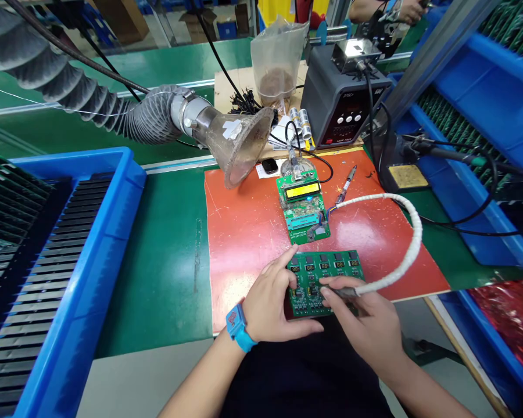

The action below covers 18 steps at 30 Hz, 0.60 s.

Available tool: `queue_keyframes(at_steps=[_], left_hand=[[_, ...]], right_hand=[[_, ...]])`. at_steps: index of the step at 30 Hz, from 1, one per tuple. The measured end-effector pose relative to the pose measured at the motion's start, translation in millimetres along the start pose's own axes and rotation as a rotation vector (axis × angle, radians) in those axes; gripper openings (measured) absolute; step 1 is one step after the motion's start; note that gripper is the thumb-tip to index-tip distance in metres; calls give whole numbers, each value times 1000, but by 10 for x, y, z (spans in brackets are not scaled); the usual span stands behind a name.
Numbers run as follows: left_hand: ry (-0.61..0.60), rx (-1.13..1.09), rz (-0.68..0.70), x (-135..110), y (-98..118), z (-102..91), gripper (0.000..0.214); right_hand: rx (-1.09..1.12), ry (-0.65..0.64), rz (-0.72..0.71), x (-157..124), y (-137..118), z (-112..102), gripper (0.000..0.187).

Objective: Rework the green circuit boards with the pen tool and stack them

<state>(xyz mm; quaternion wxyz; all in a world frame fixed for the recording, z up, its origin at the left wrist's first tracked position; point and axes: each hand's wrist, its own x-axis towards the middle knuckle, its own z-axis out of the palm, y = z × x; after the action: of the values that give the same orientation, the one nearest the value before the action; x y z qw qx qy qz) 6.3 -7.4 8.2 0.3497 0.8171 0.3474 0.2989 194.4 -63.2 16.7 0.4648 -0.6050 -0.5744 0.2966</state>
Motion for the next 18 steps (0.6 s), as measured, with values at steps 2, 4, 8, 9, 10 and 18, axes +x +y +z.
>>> queue_keyframes(at_steps=[2, 4, 8, 9, 10, 18], left_hand=[[0, -56, -31, -22, 4, -23, 27], [15, -147, -85, -47, -1, -34, 12], [32, -251, -156, -79, -26, -27, 16], [26, -249, -158, -80, -31, -25, 17], [19, -242, -154, -79, -36, -25, 18], [-80, -87, -96, -35, -54, -62, 29]], right_hand=[[3, -3, -1, -1, -4, 0, 10], [1, -3, 1, 1, -13, 1, 10], [-7, 1, -1, 8, -22, 6, 9], [-7, 3, -2, 9, -22, 9, 9], [-6, 5, -3, 11, -21, 11, 8], [-20, 8, -21, 14, -23, 16, 8]])
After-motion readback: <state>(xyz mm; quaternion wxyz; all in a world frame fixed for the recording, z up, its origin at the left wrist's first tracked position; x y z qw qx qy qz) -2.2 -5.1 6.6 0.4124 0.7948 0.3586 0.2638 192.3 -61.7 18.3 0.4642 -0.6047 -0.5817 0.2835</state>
